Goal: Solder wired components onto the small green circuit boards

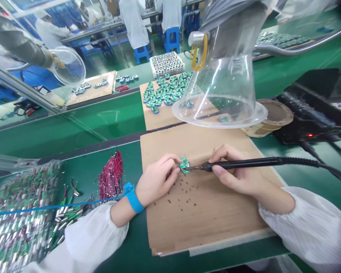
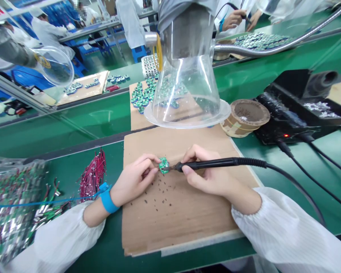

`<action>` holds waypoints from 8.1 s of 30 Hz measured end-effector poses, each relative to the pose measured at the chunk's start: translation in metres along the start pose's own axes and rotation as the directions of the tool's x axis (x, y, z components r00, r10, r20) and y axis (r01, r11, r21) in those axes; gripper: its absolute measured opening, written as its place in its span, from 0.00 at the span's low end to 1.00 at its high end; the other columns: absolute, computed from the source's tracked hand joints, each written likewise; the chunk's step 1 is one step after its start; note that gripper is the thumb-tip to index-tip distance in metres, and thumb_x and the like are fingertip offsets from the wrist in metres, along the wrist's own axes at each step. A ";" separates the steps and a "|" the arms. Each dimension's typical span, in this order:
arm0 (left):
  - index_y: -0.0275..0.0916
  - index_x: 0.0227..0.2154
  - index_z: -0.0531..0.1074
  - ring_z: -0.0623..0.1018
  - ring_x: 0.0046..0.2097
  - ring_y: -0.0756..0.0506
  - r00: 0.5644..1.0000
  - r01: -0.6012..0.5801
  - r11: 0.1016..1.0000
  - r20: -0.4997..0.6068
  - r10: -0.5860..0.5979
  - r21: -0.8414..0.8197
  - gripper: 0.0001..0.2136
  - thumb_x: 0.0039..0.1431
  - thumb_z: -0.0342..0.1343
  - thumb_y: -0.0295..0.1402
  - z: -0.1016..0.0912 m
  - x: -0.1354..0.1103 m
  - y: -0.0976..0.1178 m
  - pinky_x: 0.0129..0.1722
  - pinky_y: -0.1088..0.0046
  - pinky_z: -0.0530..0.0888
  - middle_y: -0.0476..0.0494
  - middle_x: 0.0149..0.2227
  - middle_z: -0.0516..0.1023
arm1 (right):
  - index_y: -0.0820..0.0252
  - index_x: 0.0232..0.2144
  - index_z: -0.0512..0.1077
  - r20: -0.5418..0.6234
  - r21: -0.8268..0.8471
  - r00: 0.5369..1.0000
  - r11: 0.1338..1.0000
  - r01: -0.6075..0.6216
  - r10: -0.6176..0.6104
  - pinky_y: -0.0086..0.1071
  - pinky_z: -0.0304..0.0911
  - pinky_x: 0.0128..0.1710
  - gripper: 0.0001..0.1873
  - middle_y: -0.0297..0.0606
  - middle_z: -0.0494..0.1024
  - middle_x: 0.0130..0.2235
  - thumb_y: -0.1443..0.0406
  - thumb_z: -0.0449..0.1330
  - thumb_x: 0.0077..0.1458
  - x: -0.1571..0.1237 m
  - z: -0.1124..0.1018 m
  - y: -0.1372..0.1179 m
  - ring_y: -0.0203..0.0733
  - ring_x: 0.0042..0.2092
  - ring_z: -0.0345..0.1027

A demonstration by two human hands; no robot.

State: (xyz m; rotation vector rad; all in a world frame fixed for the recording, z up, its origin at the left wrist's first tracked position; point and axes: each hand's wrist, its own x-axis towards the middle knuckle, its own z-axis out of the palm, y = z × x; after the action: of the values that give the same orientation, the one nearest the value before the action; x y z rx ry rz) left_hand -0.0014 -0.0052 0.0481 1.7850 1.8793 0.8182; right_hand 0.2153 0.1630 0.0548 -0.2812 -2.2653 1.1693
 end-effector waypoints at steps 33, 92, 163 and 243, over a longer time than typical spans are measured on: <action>0.39 0.34 0.67 0.71 0.31 0.53 1.000 -0.018 1.000 0.007 0.018 0.017 0.09 0.73 0.50 0.33 -0.001 -0.002 -0.001 0.36 0.71 0.71 0.46 0.54 0.74 | 0.52 0.33 0.70 -0.239 -0.025 0.969 0.997 -0.076 0.068 0.38 0.63 0.28 0.09 0.37 0.75 0.30 0.58 0.63 0.64 0.005 -0.007 -0.006 0.43 0.29 0.68; 0.40 0.34 0.68 0.71 0.30 0.53 1.000 0.024 1.000 0.006 -0.024 0.014 0.07 0.71 0.52 0.33 0.000 -0.001 0.001 0.36 0.69 0.71 0.47 0.55 0.73 | 0.53 0.35 0.70 -0.079 0.124 0.993 0.990 -0.073 0.083 0.36 0.59 0.26 0.10 0.34 0.71 0.28 0.55 0.61 0.65 -0.001 -0.001 0.008 0.40 0.26 0.63; 0.40 0.35 0.68 0.76 0.37 0.50 0.999 0.047 0.998 -0.007 -0.047 -0.043 0.08 0.73 0.50 0.34 -0.001 -0.001 0.002 0.41 0.69 0.72 0.45 0.53 0.74 | 0.53 0.34 0.69 -0.118 0.083 0.991 0.995 -0.055 0.065 0.34 0.61 0.27 0.09 0.34 0.72 0.29 0.57 0.59 0.66 0.003 -0.003 0.002 0.40 0.28 0.66; 0.37 0.34 0.71 0.70 0.32 0.53 0.984 -0.136 0.968 0.081 0.156 -0.212 0.05 0.67 0.55 0.27 -0.017 -0.010 -0.005 0.31 0.75 0.69 0.41 0.49 0.76 | 0.53 0.36 0.70 -0.333 0.315 0.903 0.934 -0.166 0.273 0.34 0.57 0.22 0.08 0.29 0.70 0.23 0.59 0.64 0.64 -0.024 0.012 0.002 0.37 0.22 0.63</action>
State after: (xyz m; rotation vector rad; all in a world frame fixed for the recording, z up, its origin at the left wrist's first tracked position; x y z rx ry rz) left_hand -0.0160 -0.0168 0.0562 1.8137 1.5557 0.9235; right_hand 0.2277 0.1459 0.0390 -0.6081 -1.7458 1.4005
